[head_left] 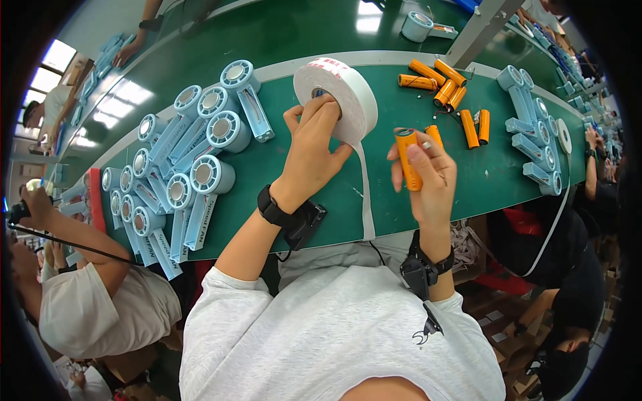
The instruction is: The person applies double-sided tape to batteries, tears the tape, and presses each battery into the handle of a handheld fan before setting it aside. This process is repeated for multiple fans throughout the video.
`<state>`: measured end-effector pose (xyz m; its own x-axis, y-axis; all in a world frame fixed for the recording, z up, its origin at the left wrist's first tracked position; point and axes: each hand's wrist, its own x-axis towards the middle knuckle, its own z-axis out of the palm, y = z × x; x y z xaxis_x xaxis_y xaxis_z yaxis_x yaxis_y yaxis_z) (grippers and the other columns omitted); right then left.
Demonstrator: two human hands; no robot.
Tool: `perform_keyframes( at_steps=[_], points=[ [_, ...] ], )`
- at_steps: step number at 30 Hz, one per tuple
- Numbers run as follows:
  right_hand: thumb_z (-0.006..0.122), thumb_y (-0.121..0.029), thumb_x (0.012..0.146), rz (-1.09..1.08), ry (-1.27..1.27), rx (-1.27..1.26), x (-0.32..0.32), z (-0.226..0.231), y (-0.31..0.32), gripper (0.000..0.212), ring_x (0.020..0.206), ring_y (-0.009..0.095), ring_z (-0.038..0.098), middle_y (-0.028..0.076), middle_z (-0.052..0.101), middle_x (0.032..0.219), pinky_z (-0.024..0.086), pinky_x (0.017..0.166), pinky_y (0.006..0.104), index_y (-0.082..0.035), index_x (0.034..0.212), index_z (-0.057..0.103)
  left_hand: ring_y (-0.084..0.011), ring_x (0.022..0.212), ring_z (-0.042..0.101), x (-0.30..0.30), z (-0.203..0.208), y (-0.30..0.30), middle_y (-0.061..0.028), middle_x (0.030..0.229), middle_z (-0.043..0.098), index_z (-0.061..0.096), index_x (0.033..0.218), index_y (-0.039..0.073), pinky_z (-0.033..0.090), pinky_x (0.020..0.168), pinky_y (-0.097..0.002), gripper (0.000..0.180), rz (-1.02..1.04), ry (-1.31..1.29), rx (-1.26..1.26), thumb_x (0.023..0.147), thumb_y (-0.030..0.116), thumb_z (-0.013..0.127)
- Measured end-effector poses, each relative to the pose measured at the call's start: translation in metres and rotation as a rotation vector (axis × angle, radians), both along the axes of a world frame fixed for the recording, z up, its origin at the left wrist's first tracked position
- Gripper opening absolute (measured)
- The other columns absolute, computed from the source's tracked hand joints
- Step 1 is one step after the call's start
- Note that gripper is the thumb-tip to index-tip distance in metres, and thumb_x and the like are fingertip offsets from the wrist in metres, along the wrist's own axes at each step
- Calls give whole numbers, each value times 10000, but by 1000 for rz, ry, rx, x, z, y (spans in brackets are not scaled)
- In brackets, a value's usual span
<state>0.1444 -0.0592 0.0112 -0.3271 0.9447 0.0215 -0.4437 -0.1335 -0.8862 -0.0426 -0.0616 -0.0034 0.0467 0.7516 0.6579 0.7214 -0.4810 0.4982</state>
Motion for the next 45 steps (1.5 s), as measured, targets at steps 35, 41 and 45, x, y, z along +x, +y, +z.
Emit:
perform_keyframes(
  at_steps=[35, 41, 45],
  points=[
    [430, -98, 904, -490, 543, 384, 83, 53, 95, 303, 1195, 357, 398, 223, 419, 1266, 238, 1064, 496, 33, 1177, 435, -276, 915, 561, 22, 3, 12, -117, 986, 602, 583, 956, 15, 432, 774, -344, 281, -486, 234, -221, 694, 78, 662],
    [557, -102, 850, -297, 114, 363, 89, 7, 76, 318, 1073, 257, 506, 149, 503, 1185, 381, 971, 403, 21, 1138, 505, -302, 811, 601, -73, 56, 72, -114, 931, 620, 638, 953, 69, 470, 783, -349, 269, 199, 562, 237, 691, 128, 629],
    [645, -19, 762, -212, -39, 336, 68, 19, 53, 328, 1022, 187, 530, 106, 564, 1097, 419, 893, 314, 23, 1074, 553, -310, 896, 584, -157, 45, 83, -167, 914, 615, 637, 1016, 71, 460, 823, -325, 476, 492, 700, -412, 572, 232, 701]
  ],
)
